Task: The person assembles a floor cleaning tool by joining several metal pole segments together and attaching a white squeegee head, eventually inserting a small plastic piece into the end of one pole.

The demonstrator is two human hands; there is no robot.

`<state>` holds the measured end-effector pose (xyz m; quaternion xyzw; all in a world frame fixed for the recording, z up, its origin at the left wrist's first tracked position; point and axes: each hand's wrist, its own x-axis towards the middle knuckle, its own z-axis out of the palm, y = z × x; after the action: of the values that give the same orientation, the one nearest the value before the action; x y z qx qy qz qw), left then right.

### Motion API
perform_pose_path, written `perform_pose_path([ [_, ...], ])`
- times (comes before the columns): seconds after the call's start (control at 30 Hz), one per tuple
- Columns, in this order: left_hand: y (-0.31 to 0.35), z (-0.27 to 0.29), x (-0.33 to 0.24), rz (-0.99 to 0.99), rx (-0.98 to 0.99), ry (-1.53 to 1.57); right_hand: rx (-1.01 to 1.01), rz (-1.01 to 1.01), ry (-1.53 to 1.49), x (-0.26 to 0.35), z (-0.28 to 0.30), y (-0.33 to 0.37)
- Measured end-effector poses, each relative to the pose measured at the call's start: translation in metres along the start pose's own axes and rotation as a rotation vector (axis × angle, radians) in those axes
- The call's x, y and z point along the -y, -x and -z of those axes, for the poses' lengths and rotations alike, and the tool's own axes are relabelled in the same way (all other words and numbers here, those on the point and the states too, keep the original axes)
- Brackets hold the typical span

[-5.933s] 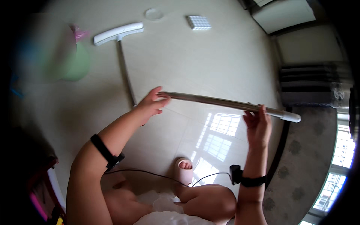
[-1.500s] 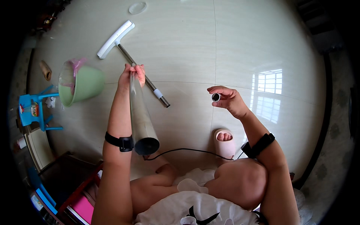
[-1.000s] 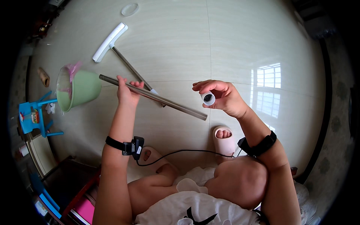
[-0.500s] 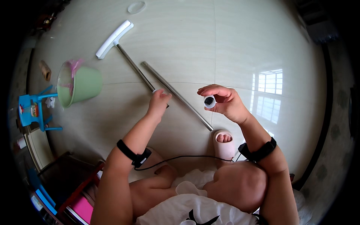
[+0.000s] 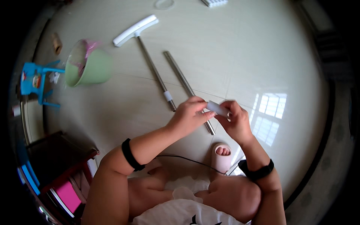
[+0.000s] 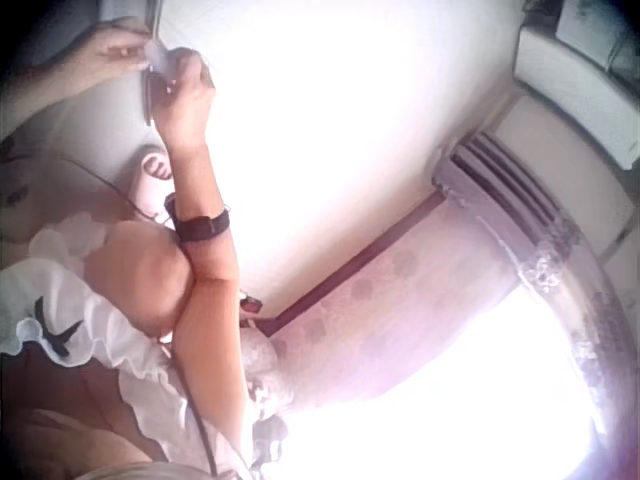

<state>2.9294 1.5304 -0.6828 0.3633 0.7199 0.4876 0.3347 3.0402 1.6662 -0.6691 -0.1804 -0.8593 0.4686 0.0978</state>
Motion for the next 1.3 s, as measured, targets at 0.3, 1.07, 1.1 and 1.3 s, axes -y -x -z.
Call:
perform_pose_path([
  [0.3, 0.007, -0.009, 0.028, 0.720, 0.164, 1.250, 0.055, 0.194, 0.141, 0.022, -0.010, -0.003],
  [1.07, -0.002, 0.010, 0.023, 0.487, 0.220, 0.927, 0.103, -0.298, -0.458, 0.014, -0.004, 0.007],
  [1.1, 0.000, 0.013, 0.022, 0.484, 0.221, 0.897, 0.109, -0.296, -0.461, 0.015, -0.006, 0.008],
  [1.3, -0.004, 0.028, 0.011, 0.450, 0.187, 0.663, 0.115, -0.299, -0.609, 0.022, -0.013, 0.005],
])
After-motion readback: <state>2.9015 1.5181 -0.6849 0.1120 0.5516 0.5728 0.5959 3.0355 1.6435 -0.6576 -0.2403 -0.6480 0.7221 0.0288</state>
